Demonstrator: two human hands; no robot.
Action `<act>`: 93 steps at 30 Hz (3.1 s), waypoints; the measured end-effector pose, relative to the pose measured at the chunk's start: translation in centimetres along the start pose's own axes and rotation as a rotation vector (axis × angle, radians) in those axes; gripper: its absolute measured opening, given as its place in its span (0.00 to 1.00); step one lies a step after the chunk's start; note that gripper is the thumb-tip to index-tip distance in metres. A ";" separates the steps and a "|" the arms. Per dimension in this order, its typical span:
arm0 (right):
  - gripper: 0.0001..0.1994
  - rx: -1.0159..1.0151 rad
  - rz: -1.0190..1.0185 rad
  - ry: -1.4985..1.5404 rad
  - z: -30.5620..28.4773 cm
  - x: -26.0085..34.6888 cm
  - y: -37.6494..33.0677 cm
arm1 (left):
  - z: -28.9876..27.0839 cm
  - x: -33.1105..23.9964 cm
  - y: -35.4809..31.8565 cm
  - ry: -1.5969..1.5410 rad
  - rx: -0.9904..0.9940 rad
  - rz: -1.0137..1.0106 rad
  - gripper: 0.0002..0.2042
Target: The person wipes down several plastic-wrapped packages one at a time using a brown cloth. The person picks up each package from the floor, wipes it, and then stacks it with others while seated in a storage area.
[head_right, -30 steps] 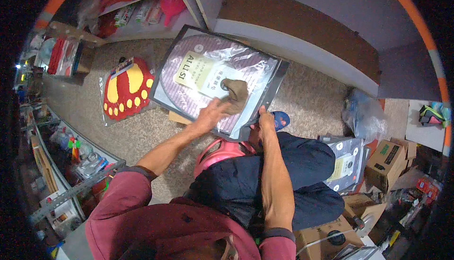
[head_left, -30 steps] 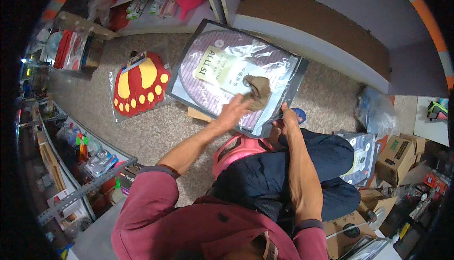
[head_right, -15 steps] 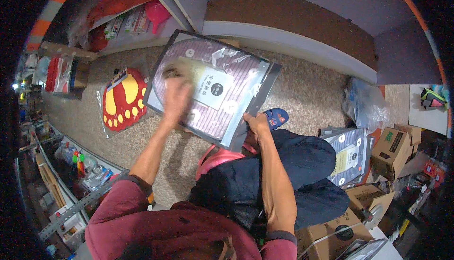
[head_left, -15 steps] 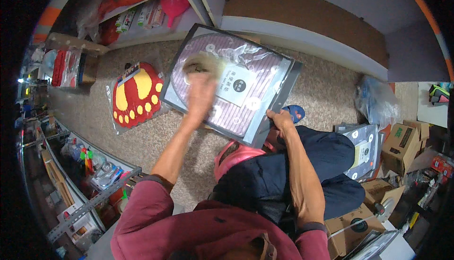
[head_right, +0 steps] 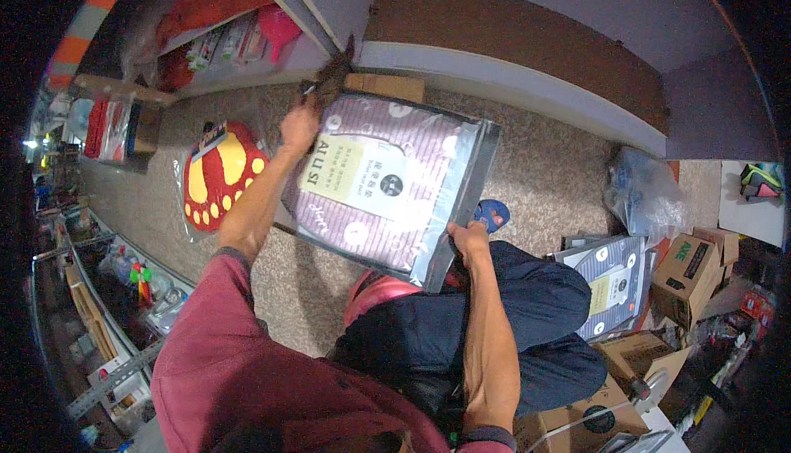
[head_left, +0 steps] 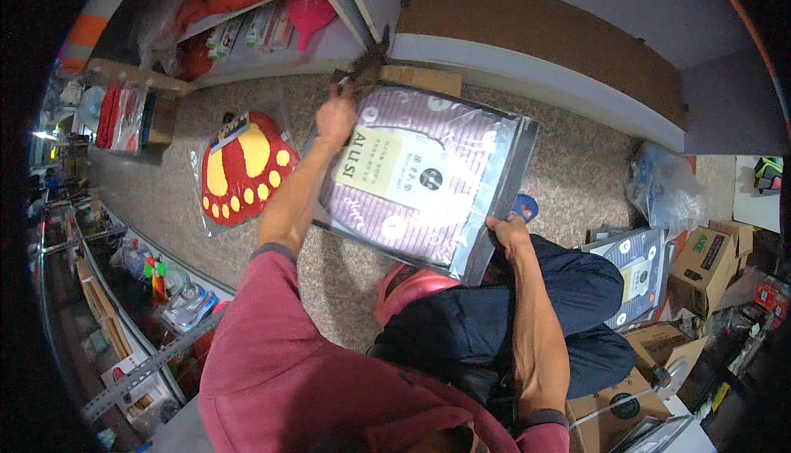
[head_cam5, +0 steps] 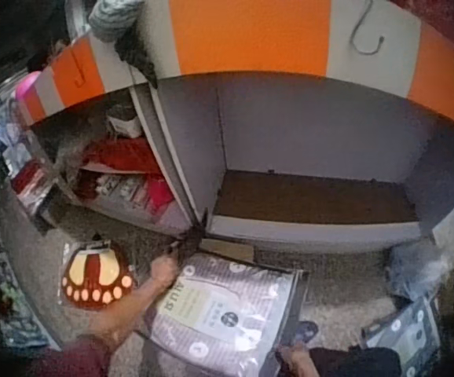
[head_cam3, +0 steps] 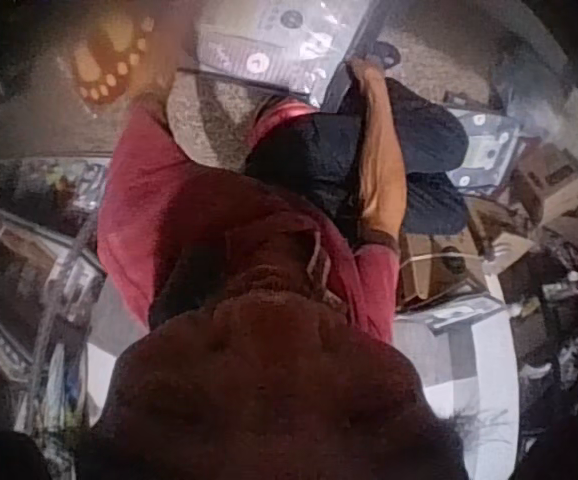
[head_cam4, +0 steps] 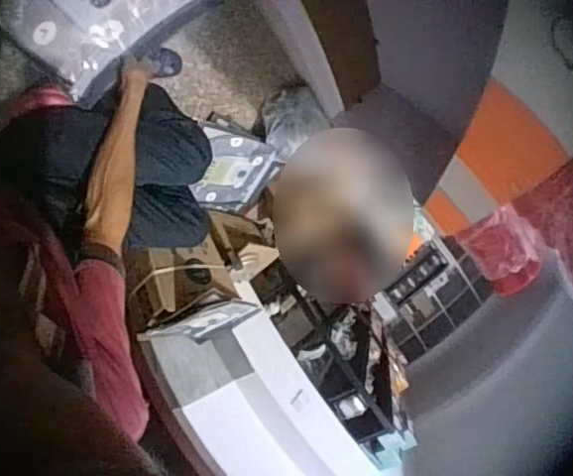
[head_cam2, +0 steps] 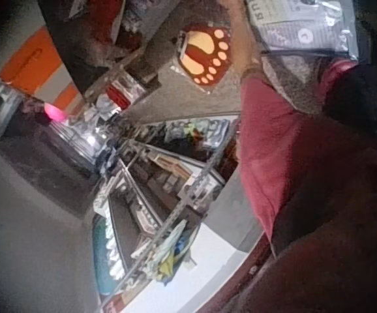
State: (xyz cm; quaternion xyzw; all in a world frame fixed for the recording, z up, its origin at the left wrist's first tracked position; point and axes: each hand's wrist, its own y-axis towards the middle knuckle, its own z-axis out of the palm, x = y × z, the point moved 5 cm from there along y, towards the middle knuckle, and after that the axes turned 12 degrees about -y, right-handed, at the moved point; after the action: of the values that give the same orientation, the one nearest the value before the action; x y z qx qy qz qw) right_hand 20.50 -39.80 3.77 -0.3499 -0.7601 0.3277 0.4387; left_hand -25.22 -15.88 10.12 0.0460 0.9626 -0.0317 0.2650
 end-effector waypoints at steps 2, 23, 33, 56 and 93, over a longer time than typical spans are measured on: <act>0.27 -0.047 -0.022 -0.038 -1.7 -2.5 2.1 | -2.6 4.3 1.9 -0.018 -0.080 -0.132 0.28; 0.18 -0.303 -0.204 -0.160 -0.2 5.3 -4.7 | -4.6 9.7 -21.6 -0.108 -0.103 -0.225 0.24; 0.25 -0.340 -0.259 -0.019 -6.0 1.4 -5.3 | -8.3 15.2 -28.6 -1.530 -0.060 -0.842 0.31; 0.31 -0.168 -0.543 -0.227 -2.0 1.4 -9.7 | -13.7 16.0 -41.8 -1.046 -0.361 -0.830 0.21; 0.28 0.199 -0.338 -0.268 -1.2 2.2 -3.1 | 2.3 -21.7 -18.4 -0.157 0.347 0.193 0.24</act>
State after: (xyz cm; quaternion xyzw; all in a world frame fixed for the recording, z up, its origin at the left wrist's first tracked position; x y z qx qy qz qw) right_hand 20.02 -39.38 7.71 -0.1260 -0.8232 0.3666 0.4149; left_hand -7.43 -35.92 20.00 0.1801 0.9103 -0.1748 0.3292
